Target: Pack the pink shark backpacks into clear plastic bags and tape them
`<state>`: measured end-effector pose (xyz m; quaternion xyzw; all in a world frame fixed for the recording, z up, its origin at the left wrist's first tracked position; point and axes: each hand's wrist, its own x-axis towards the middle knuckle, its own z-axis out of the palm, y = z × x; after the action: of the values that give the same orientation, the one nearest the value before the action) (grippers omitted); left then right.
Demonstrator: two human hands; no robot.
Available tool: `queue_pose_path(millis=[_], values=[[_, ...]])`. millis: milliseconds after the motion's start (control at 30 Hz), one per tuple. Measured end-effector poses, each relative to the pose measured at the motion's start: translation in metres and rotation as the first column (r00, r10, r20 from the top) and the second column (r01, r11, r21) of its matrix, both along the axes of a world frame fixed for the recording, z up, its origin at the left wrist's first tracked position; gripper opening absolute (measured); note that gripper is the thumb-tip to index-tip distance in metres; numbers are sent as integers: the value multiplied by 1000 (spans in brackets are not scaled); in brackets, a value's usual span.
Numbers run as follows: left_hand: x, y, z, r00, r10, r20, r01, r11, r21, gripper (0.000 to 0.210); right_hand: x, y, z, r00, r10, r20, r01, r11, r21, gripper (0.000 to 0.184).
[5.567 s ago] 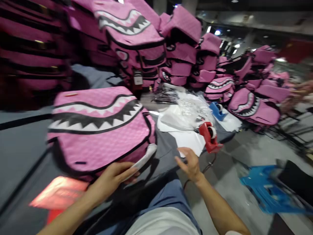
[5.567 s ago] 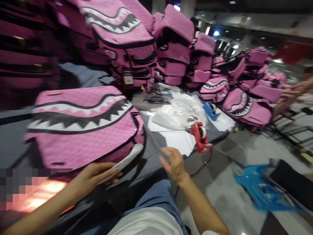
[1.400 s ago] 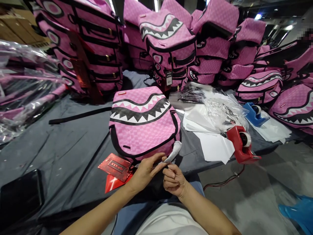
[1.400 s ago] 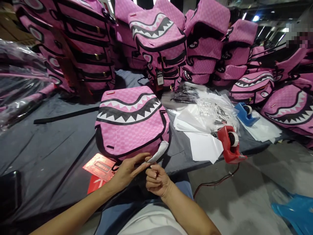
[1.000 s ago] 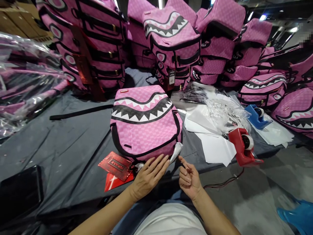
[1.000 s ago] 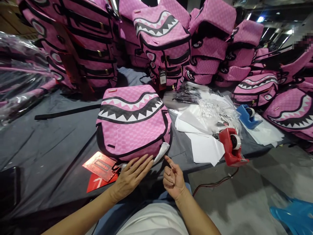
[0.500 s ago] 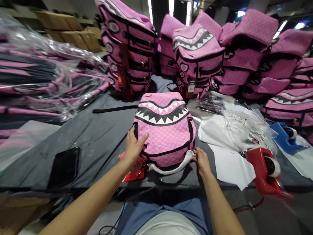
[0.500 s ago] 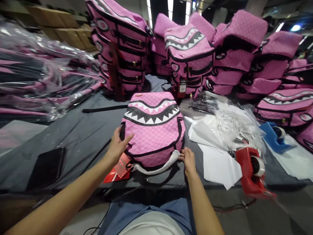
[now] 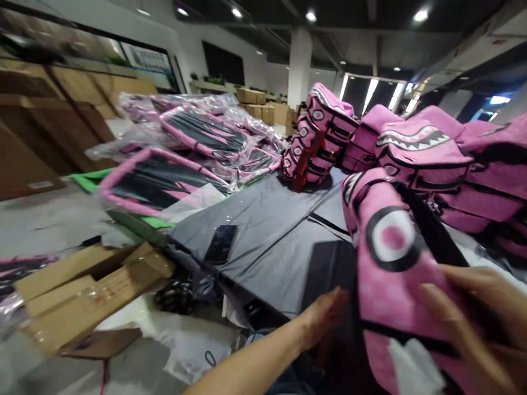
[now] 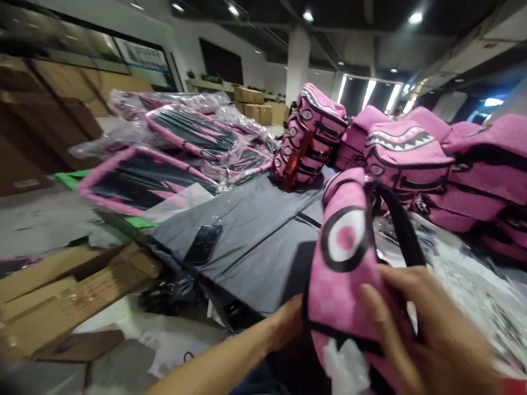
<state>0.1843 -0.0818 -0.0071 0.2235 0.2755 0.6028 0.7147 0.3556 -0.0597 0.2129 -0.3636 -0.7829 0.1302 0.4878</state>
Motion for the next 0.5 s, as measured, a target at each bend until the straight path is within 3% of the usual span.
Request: queue_pose_path(millis=[33, 100, 200, 267, 300, 367, 400, 433, 500], values=[[-10, -1, 3, 998, 58, 12, -58, 998, 7, 76, -15, -2, -13, 978, 125, 164, -134, 990, 48, 16], [-34, -6, 7, 965, 262, 3, -262, 965, 5, 75, -53, -7, -64, 864, 284, 417, -336, 940, 56, 12], [-65, -18, 2, 850, 506, -150, -515, 856, -33, 78, -107, -22, -154, 698, 295, 652, -427, 903, 48, 14], [-80, -23, -7, 793, 529, -301, -573, 816, -74, 86, -125, -28, -187, 585, 404, 703, -524, 850, -53, 12], [-86, -24, -13, 773, 523, -359, -585, 806, -84, 87, -127, -27, -192, 540, 508, 671, -598, 793, -119, 21], [-101, -25, -24, 739, 500, -452, -585, 809, -61, 81, -119, -17, -182, 517, 632, 578, -684, 710, -164, 41], [-109, -24, -28, 706, 481, -520, -576, 817, -25, 77, -111, -8, -174, 556, 630, 541, -676, 722, -147, 49], [-117, -24, -32, 649, 454, -610, -561, 827, 19, 74, -102, 1, -167, 622, 589, 516, -626, 770, -124, 55], [-134, -21, -35, 454, 402, -795, -540, 834, 114, 70, -85, 21, -163, 752, 464, 468, -455, 879, -141, 65]])
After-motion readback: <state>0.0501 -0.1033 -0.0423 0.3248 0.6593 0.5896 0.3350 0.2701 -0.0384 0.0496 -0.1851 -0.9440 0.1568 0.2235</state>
